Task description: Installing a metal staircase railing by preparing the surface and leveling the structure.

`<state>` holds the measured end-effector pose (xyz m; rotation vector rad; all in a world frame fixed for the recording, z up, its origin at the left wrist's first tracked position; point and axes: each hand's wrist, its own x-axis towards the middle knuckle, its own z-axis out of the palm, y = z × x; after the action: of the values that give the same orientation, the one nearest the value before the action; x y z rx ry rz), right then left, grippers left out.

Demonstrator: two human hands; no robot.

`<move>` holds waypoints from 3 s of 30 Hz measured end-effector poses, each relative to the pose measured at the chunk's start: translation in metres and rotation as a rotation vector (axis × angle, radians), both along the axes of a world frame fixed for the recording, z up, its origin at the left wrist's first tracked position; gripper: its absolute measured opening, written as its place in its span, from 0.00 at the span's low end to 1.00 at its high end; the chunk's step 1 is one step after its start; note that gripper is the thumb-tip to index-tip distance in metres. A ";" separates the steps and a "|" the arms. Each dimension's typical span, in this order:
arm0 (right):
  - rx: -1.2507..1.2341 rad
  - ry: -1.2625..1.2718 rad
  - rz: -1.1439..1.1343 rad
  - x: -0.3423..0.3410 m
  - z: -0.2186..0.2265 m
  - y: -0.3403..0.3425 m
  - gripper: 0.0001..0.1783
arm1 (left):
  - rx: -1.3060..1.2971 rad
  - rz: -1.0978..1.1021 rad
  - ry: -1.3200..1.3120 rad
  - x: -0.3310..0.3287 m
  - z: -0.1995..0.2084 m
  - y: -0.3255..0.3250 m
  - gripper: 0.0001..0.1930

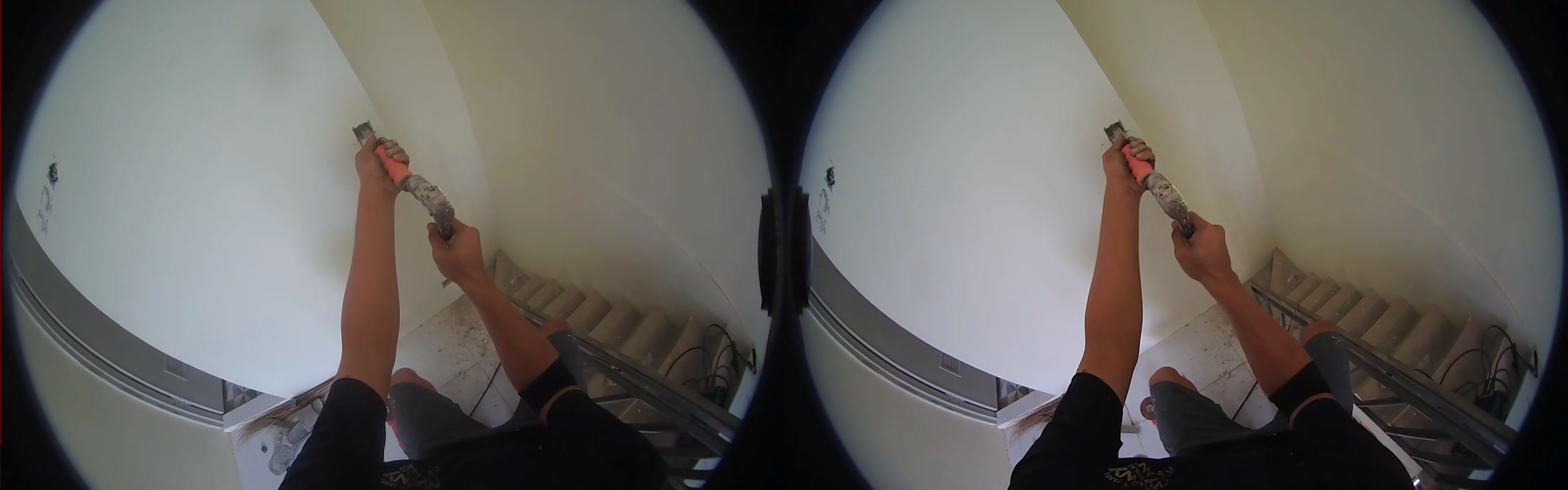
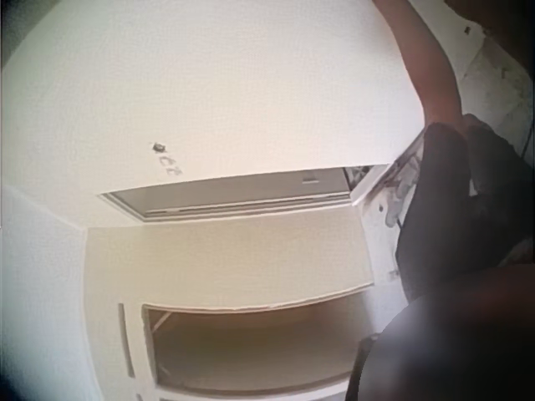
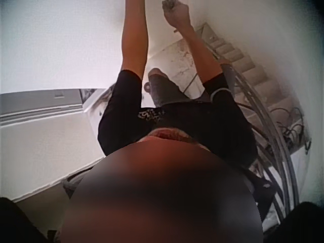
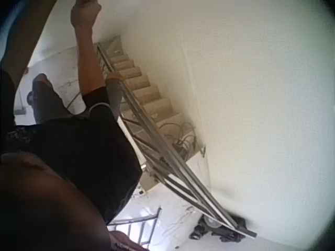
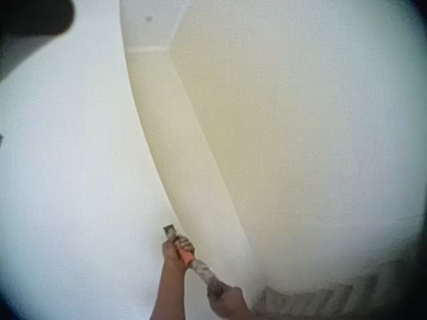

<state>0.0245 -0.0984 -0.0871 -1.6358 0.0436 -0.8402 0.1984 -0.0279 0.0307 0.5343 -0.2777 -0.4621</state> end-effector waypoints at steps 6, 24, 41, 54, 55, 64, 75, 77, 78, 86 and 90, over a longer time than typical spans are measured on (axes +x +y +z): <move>0.137 0.019 0.044 -0.025 -0.010 -0.010 0.15 | 0.184 0.176 -0.078 -0.013 -0.019 0.002 0.15; 0.338 -0.304 0.204 -0.040 0.028 -0.007 0.17 | 0.016 0.102 0.098 -0.020 0.015 -0.009 0.16; 0.218 -0.171 0.125 0.002 -0.020 -0.022 0.13 | 0.206 0.301 -0.088 -0.008 -0.009 -0.012 0.16; 0.591 -0.262 0.177 0.049 -0.059 0.037 0.15 | 0.171 0.235 -0.123 -0.004 -0.011 -0.005 0.15; 0.647 -0.324 0.147 0.053 -0.063 0.038 0.17 | 0.171 0.225 -0.085 -0.005 -0.012 -0.012 0.15; 0.610 -0.329 0.141 0.061 -0.063 0.041 0.10 | 0.189 0.240 -0.048 -0.004 -0.009 -0.014 0.16; 0.556 -0.418 0.092 0.040 -0.043 0.039 0.13 | 0.191 0.226 -0.089 0.002 -0.004 -0.012 0.16; 0.478 -0.301 0.084 0.062 -0.048 0.023 0.14 | 0.123 0.186 -0.030 -0.002 -0.008 -0.022 0.17; 0.415 -0.168 0.085 0.067 -0.055 0.020 0.15 | 0.126 0.181 -0.004 -0.005 -0.013 -0.022 0.17; 0.370 -0.045 0.168 -0.005 -0.030 -0.008 0.18 | 0.093 0.159 -0.002 -0.019 0.001 -0.029 0.17; 0.311 -0.060 0.171 -0.013 -0.011 -0.014 0.18 | -0.042 0.091 0.092 -0.018 0.011 -0.030 0.16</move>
<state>0.0111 -0.1120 -0.0979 -1.3019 -0.0079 -0.7115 0.1800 -0.0580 0.0417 0.4813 -0.1735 -0.3908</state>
